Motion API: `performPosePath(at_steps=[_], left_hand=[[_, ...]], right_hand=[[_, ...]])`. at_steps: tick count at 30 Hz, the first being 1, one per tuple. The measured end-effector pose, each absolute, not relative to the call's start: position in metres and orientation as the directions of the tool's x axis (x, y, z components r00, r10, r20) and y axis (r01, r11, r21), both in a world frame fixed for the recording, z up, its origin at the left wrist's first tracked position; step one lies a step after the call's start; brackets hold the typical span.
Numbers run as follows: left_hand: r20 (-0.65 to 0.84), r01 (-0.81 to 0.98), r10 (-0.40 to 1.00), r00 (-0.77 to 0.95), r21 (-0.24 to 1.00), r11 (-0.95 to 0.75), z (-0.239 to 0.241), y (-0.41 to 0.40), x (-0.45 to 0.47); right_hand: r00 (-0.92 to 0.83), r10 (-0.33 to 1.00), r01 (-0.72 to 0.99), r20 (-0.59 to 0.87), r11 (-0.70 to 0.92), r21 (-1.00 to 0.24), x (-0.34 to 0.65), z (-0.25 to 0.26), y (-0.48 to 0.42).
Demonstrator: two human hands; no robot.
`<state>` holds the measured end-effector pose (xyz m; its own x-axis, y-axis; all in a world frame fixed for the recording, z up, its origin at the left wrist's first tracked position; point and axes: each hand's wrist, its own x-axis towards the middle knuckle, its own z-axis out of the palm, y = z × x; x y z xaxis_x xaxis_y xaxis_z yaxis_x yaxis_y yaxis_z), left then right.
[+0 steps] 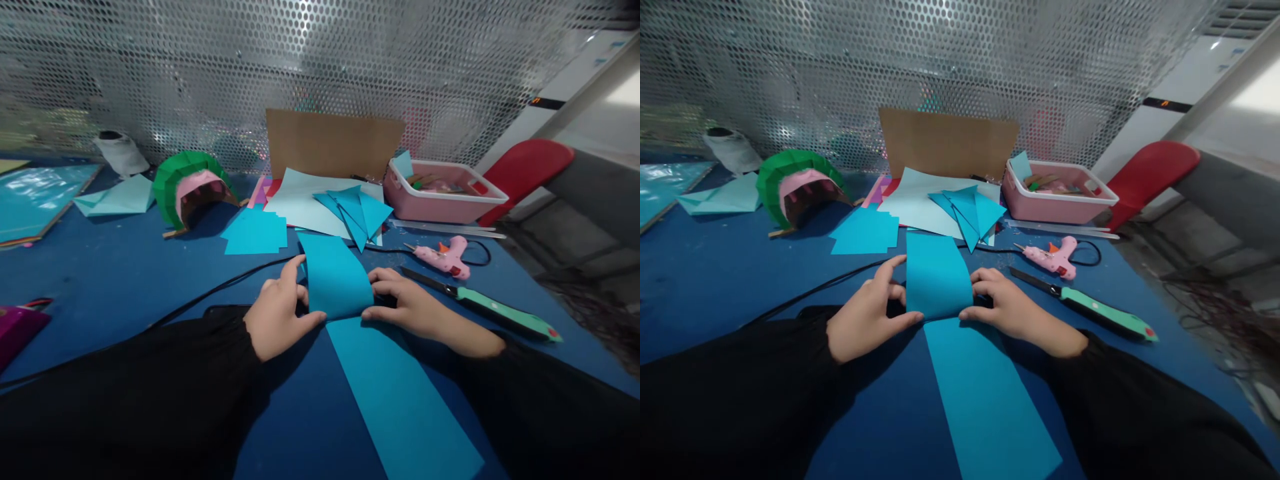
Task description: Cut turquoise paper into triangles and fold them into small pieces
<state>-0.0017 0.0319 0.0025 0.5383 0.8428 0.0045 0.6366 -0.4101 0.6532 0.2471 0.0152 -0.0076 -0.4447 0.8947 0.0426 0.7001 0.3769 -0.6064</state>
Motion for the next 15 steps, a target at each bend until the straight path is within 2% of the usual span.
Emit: performPosePath(at_steps=[5,15], left_hand=[[0.101,0.644,0.853,0.512,0.613,-0.458,-0.003,0.0284,-0.0018],[-0.008,0.586,0.84,0.542,0.72,-0.372,-0.0016,0.0336,-0.004]], right_hand=[[-0.484,0.874,0.691,0.03,0.404,-0.6,0.2519,-0.0064,0.0132],[-0.448,0.892,0.715,0.052,0.393,-0.578,0.2512,-0.0075,0.0098]])
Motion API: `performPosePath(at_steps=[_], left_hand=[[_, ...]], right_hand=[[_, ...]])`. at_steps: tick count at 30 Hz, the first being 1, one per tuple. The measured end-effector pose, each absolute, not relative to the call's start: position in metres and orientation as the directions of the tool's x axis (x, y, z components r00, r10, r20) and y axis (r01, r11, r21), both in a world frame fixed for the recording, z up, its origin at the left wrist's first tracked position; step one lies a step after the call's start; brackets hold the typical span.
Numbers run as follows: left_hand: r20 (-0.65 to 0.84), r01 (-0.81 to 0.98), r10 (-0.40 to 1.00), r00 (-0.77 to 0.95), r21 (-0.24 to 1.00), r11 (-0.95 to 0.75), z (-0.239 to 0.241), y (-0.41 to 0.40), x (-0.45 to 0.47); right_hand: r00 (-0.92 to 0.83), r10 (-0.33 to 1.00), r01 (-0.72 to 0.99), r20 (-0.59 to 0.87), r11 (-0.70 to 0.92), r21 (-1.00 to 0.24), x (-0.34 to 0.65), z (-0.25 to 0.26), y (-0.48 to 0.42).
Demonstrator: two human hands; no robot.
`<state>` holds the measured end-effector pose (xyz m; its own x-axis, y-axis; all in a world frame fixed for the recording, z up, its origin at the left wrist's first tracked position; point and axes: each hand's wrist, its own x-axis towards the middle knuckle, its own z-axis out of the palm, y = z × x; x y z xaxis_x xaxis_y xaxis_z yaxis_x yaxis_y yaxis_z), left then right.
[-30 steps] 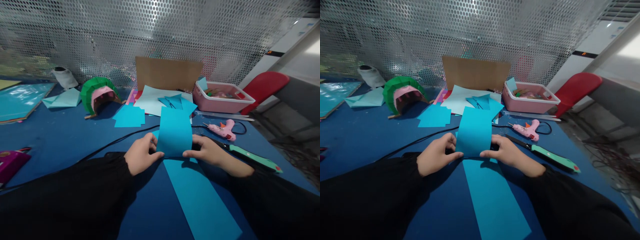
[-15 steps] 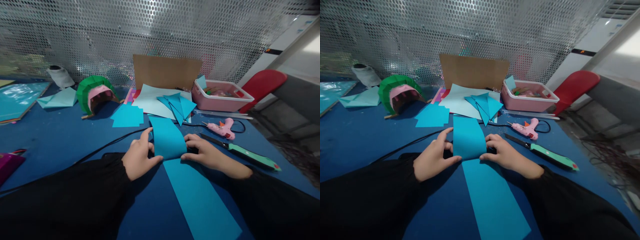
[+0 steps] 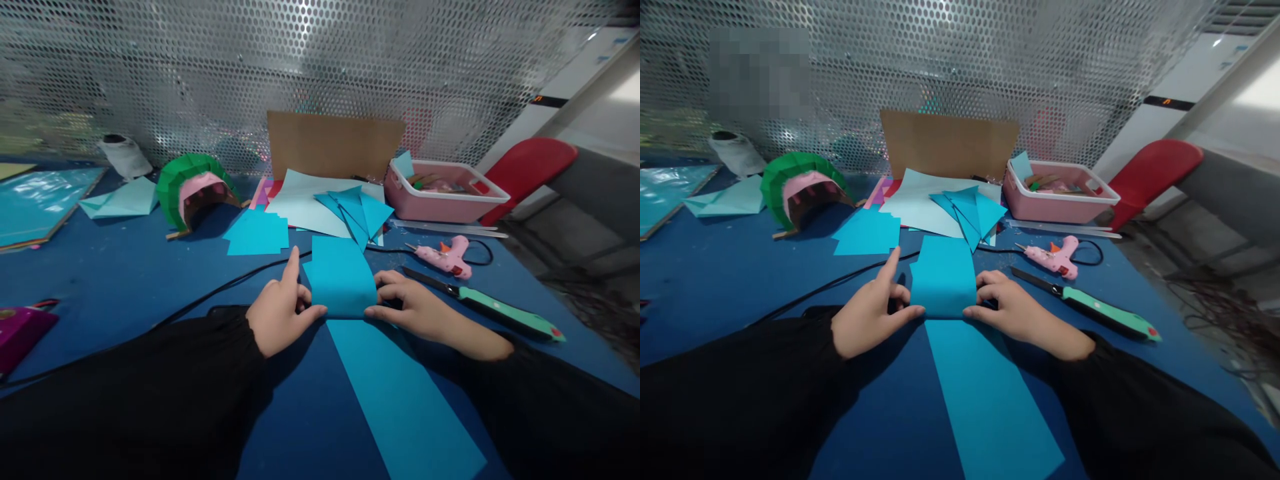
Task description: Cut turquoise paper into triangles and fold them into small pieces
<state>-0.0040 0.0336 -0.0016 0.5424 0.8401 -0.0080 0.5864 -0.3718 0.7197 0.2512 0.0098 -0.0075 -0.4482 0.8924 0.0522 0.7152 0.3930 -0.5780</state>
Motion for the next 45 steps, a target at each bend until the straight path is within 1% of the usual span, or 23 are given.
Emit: performPosePath(at_steps=[4,11,18,25,29,35,41,45], left_hand=[[0.009,0.596,0.841,0.541,0.701,-0.391,-0.002,0.0331,-0.003],[-0.042,0.605,0.838,0.543,0.712,-0.356,0.0006,0.0344,-0.0014],[-0.048,0.681,0.848,0.528,0.621,-0.388,0.003,0.0342,0.0002],[-0.051,0.647,0.861,0.506,0.682,-0.34,0.0017,0.0358,0.0016],[-0.067,0.659,0.86,0.506,0.674,-0.335,0.0012,0.0363,0.0014],[0.013,0.698,0.85,0.527,0.563,-0.442,0.0035,0.0329,0.0035],[0.016,0.715,0.843,0.537,0.523,-0.465,0.0036,0.0321,0.0035],[0.024,0.77,0.851,0.524,0.414,-0.486,0.0039,0.0323,0.0024]], right_hand=[[-0.414,0.909,0.731,0.059,0.37,-0.573,0.2498,-0.009,0.009],[-0.341,0.938,0.764,0.057,0.312,-0.565,0.2493,-0.0137,0.0068],[-0.335,0.941,0.775,0.041,0.3,-0.556,0.2494,-0.0127,0.0081],[-0.319,0.948,0.786,0.016,0.274,-0.554,0.2496,-0.0091,0.0092],[-0.32,0.947,0.788,0.016,0.276,-0.551,0.2494,-0.0091,0.009],[-0.334,0.942,0.792,0.039,0.303,-0.53,0.2475,-0.0095,0.0065],[-0.35,0.933,0.794,0.081,0.341,-0.504,0.2477,-0.0103,0.0068],[-0.355,0.922,0.798,0.152,0.384,-0.464,0.2495,-0.0102,0.0055]])
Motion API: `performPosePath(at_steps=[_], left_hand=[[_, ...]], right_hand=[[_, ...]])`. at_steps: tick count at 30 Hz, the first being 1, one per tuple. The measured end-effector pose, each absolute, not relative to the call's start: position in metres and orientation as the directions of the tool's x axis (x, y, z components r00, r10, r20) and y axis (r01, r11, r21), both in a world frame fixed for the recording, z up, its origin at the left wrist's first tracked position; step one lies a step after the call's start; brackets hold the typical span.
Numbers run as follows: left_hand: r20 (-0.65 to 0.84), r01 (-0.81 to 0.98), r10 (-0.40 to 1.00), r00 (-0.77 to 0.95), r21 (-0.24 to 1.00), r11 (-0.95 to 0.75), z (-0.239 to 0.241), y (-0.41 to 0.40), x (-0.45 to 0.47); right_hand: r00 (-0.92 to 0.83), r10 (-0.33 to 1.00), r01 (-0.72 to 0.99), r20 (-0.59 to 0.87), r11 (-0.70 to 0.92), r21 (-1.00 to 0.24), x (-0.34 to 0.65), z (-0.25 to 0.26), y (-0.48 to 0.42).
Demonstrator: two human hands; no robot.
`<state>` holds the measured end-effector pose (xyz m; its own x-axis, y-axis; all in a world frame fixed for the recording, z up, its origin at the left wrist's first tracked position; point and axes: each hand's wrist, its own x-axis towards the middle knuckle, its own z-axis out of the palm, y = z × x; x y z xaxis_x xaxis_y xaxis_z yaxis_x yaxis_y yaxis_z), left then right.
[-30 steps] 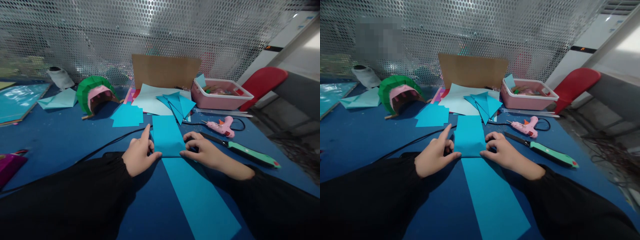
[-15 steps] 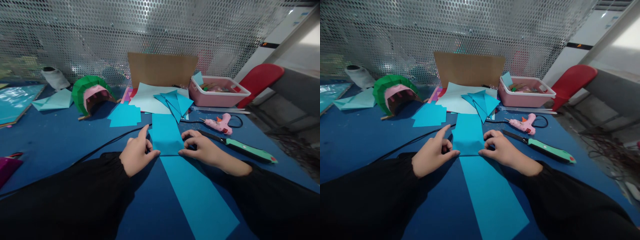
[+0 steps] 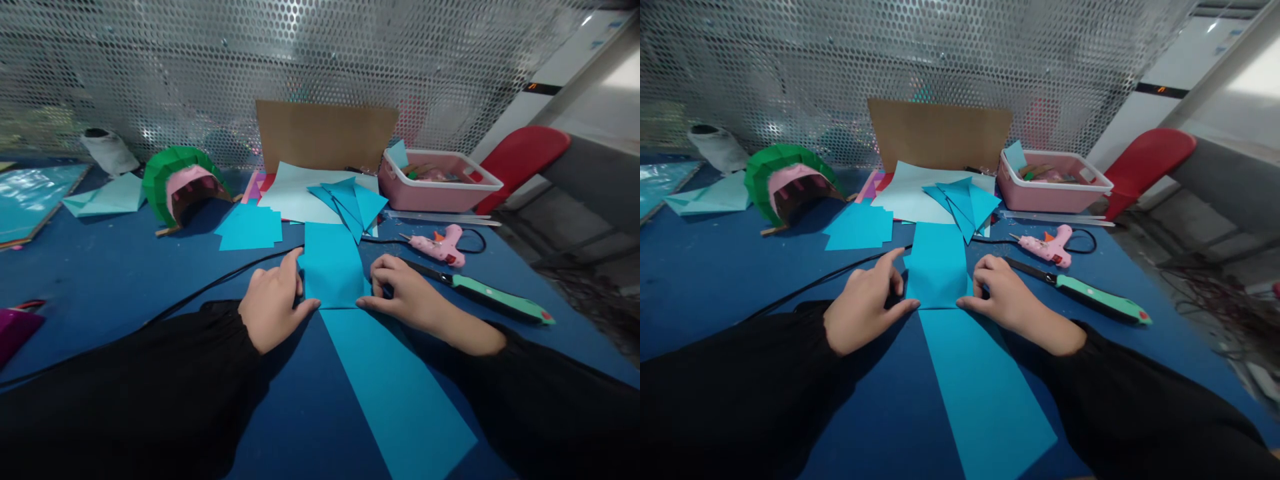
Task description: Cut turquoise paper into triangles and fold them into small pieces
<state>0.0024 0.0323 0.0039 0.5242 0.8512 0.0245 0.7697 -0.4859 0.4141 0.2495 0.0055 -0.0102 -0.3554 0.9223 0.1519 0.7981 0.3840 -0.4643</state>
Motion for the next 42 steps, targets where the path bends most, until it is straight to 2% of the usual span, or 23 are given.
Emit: performPosePath(at_steps=[2,6,10,15,21,27,34,42], left_hand=[[0.028,0.775,0.841,0.541,0.372,-0.511,0.003,0.032,0.002],[0.025,0.771,0.818,0.574,0.321,-0.55,0.002,0.034,0.002],[-0.025,0.751,0.802,0.597,0.369,-0.548,0.003,0.039,0.0],[-0.093,0.732,0.799,0.593,0.475,-0.488,0.005,0.047,-0.005],[-0.07,0.725,0.807,0.586,0.49,-0.484,0.004,0.046,-0.008],[-0.053,0.722,0.811,0.582,0.494,-0.485,0.002,0.044,-0.009],[-0.059,0.714,0.8,0.597,0.494,-0.496,0.001,0.044,-0.01],[-0.017,0.693,0.785,0.619,0.483,-0.536,-0.002,0.045,-0.01]], right_hand=[[-0.396,0.897,0.784,0.198,0.442,-0.436,0.249,-0.01,0.003],[-0.595,0.768,0.659,0.237,0.635,-0.403,0.242,-0.016,-0.001],[-0.728,0.623,0.582,0.286,0.782,-0.222,0.236,-0.024,-0.003],[-0.801,0.576,0.581,0.164,0.814,-0.022,0.23,-0.018,0.0],[-0.844,0.534,0.534,0.047,0.832,0.147,0.213,-0.005,0.008],[-0.853,0.52,0.515,0.029,0.834,0.197,0.207,-0.002,0.01],[-0.853,0.515,0.52,0.082,0.828,0.211,0.225,-0.004,0.0],[-0.786,0.59,0.615,0.183,0.776,0.141,0.264,-0.002,-0.022]])
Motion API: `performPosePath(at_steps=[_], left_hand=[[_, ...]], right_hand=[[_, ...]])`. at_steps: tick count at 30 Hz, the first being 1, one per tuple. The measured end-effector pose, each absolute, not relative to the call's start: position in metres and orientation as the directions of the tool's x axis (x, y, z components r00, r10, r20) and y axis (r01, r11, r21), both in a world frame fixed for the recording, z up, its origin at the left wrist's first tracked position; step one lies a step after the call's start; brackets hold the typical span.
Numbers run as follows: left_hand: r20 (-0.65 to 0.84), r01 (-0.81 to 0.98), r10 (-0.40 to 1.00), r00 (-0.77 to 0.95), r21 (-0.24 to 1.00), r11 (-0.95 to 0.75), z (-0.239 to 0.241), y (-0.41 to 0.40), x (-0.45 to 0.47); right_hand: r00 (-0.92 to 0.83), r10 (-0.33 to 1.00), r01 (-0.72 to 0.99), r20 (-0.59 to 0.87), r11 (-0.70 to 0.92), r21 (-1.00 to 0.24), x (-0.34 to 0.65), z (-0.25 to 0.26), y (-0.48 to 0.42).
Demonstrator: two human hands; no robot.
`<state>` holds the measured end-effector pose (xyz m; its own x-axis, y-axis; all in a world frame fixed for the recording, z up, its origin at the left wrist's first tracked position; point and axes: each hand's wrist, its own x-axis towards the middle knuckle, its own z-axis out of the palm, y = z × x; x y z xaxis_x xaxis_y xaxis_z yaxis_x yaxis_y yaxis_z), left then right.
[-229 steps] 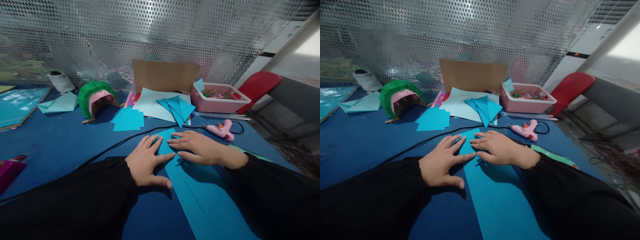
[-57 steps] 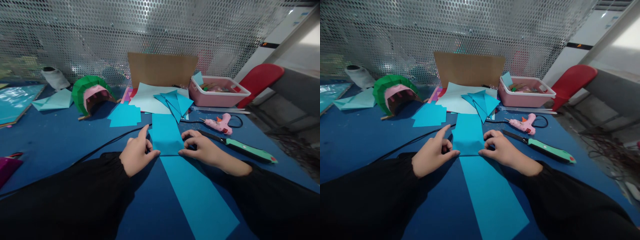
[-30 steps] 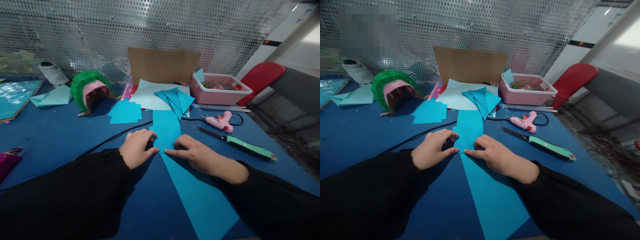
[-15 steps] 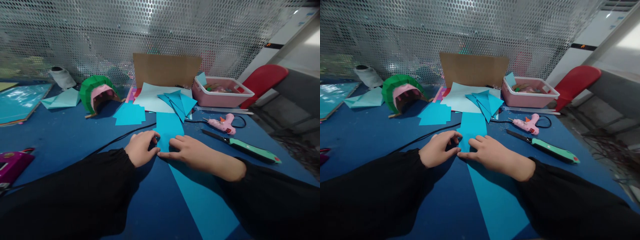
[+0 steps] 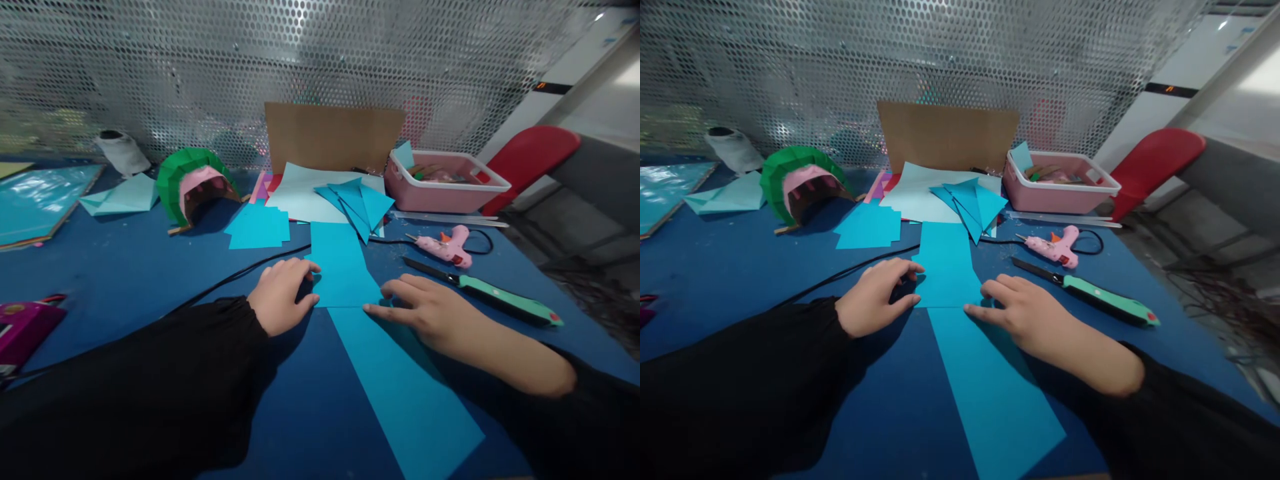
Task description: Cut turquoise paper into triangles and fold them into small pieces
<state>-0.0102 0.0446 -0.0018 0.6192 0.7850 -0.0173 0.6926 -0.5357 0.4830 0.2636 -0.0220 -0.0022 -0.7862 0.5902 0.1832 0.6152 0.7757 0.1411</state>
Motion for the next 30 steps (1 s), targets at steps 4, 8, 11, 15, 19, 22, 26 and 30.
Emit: performPosePath(at_steps=[4,8,11,15,19,22,26,30], left_hand=[[0.144,0.621,0.734,0.664,0.441,-0.648,-0.01,0.043,-0.012],[0.218,0.502,0.627,0.748,0.432,-0.749,-0.01,0.043,-0.009],[0.201,0.425,0.551,0.81,0.447,-0.787,-0.003,0.045,-0.003],[0.113,0.421,0.501,0.858,0.403,-0.813,0.002,0.046,0.002],[-0.058,0.471,0.484,0.873,0.354,-0.808,-0.002,0.044,0.001],[-0.085,0.493,0.493,0.866,0.314,-0.811,-0.006,0.041,0.0],[-0.057,0.499,0.504,0.862,0.272,-0.822,-0.008,0.032,-0.003],[-0.033,0.528,0.535,0.844,0.22,-0.82,-0.007,0.02,-0.005]], right_hand=[[-0.725,0.658,0.683,0.205,0.724,0.094,0.285,-0.002,-0.034],[-0.477,0.804,0.871,0.357,0.487,0.067,0.316,-0.004,-0.042],[-0.243,0.869,0.969,0.43,0.24,0.062,0.343,-0.006,-0.047],[-0.112,0.93,0.993,0.351,0.094,0.068,0.365,-0.009,-0.048],[-0.114,0.958,0.993,0.265,0.104,0.051,0.367,-0.008,-0.049],[-0.093,0.962,0.995,0.257,0.082,0.054,0.359,-0.004,-0.051],[-0.148,0.951,0.989,0.27,0.135,0.065,0.345,-0.004,-0.05],[-0.309,0.905,0.95,0.292,0.305,0.058,0.337,-0.013,-0.043]])
